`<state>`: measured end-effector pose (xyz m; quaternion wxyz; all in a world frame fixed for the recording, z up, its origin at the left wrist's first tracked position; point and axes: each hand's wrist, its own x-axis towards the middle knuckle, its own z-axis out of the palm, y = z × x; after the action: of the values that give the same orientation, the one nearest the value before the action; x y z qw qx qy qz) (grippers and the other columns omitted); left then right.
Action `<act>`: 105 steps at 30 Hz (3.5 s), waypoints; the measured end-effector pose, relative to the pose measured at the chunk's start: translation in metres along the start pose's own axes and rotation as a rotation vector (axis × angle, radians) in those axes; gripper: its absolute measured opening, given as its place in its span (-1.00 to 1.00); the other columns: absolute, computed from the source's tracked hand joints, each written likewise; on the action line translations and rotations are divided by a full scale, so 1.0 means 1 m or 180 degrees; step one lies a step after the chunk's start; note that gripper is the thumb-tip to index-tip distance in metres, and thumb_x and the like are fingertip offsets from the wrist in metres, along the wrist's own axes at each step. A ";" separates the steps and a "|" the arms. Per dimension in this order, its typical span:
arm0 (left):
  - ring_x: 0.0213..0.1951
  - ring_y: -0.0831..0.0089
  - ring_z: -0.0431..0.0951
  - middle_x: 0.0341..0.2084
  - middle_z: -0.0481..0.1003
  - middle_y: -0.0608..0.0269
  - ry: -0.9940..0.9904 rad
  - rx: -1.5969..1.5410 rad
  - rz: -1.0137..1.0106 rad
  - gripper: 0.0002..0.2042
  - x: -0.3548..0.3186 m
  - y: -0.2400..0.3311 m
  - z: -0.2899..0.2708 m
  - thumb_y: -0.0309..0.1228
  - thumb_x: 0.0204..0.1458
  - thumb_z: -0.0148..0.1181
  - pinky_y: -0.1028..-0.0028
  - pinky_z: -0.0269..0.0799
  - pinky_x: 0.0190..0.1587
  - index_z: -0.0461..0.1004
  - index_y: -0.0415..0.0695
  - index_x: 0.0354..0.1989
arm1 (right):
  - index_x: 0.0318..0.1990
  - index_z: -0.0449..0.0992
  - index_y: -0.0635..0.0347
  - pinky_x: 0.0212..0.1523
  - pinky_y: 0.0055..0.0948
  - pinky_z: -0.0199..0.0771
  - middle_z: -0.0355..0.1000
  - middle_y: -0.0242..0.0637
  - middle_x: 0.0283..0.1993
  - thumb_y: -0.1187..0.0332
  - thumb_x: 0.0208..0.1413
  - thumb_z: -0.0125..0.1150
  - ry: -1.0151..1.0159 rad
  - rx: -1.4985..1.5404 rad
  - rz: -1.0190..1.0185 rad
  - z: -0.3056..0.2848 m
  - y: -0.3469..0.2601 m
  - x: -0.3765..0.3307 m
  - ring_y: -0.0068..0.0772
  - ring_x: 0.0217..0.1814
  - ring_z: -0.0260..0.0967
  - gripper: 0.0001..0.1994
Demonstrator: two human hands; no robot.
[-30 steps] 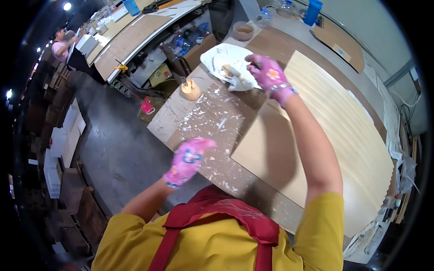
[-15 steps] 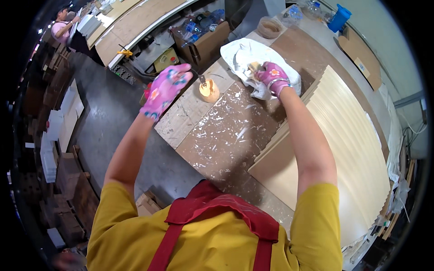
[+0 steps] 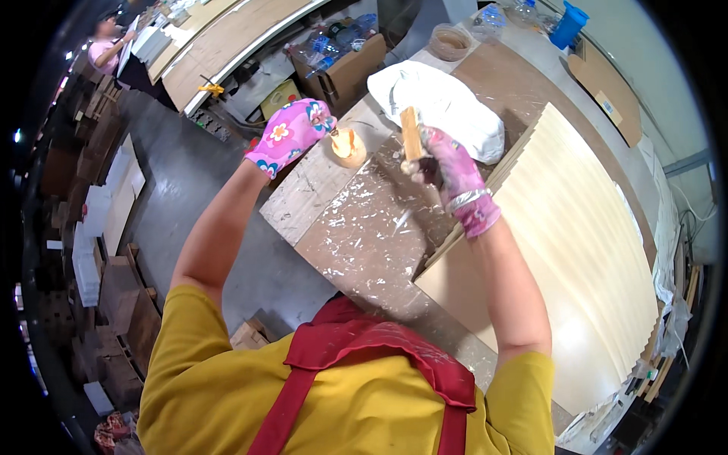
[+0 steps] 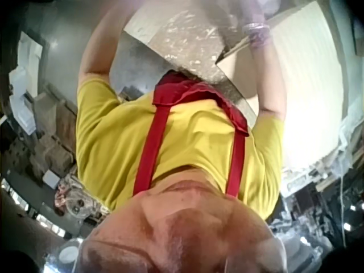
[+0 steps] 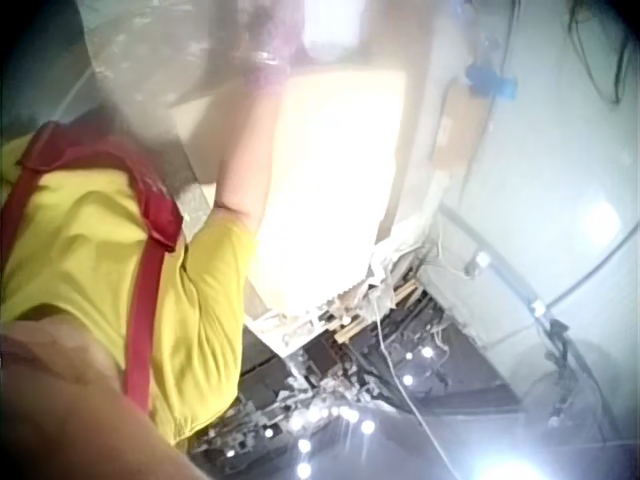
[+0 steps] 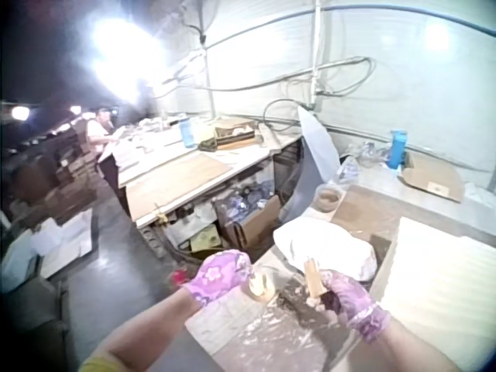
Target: The person wipes a large, light-colored wooden board with a cloth. They dip the cloth into a container of liquid and continue wiping the surface repeatedly. The person also uses a small block to rub the wood surface at one point.
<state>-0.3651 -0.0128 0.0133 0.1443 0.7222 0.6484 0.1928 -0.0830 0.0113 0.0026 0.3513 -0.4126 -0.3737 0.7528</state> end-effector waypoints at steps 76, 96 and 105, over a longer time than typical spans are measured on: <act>-0.42 0.47 0.49 -0.42 0.47 0.20 0.1286 -0.5548 -0.1831 -0.91 -0.075 0.001 0.071 -0.42 0.17 0.15 0.50 0.34 -0.42 0.40 -0.14 -0.29 | 0.08 0.31 0.16 -0.50 -0.36 0.44 0.50 -0.11 -0.21 0.23 0.37 -0.27 -0.0647 0.1586 0.0600 0.039 0.081 0.031 -0.29 -0.35 0.50 -0.69; -0.48 0.48 0.45 -0.42 0.49 0.15 0.1523 -0.5861 -0.1825 -0.89 -0.078 0.028 0.086 -0.42 0.19 0.13 0.54 0.29 -0.47 0.36 -0.16 -0.25 | -0.07 0.34 0.10 -0.51 -0.44 0.37 0.42 -0.26 -0.24 0.28 0.31 -0.20 -0.0316 0.1319 0.0491 0.057 0.071 0.025 -0.45 -0.44 0.33 -0.79; -0.44 0.49 0.50 -0.39 0.50 0.15 0.1841 -0.5640 -0.1773 -0.89 -0.068 0.000 0.090 -0.43 0.18 0.13 0.56 0.33 -0.44 0.32 -0.14 -0.28 | -0.03 0.32 0.14 -0.44 -0.45 0.40 0.42 -0.23 -0.26 0.30 0.31 -0.18 -0.0668 0.1400 0.0453 0.047 0.072 0.015 -0.45 -0.37 0.34 -0.80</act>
<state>-0.3287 -0.0766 -0.0720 0.5112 0.0972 0.4264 0.7399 -0.1467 -0.0229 -0.0458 0.3381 -0.2711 -0.2054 0.8775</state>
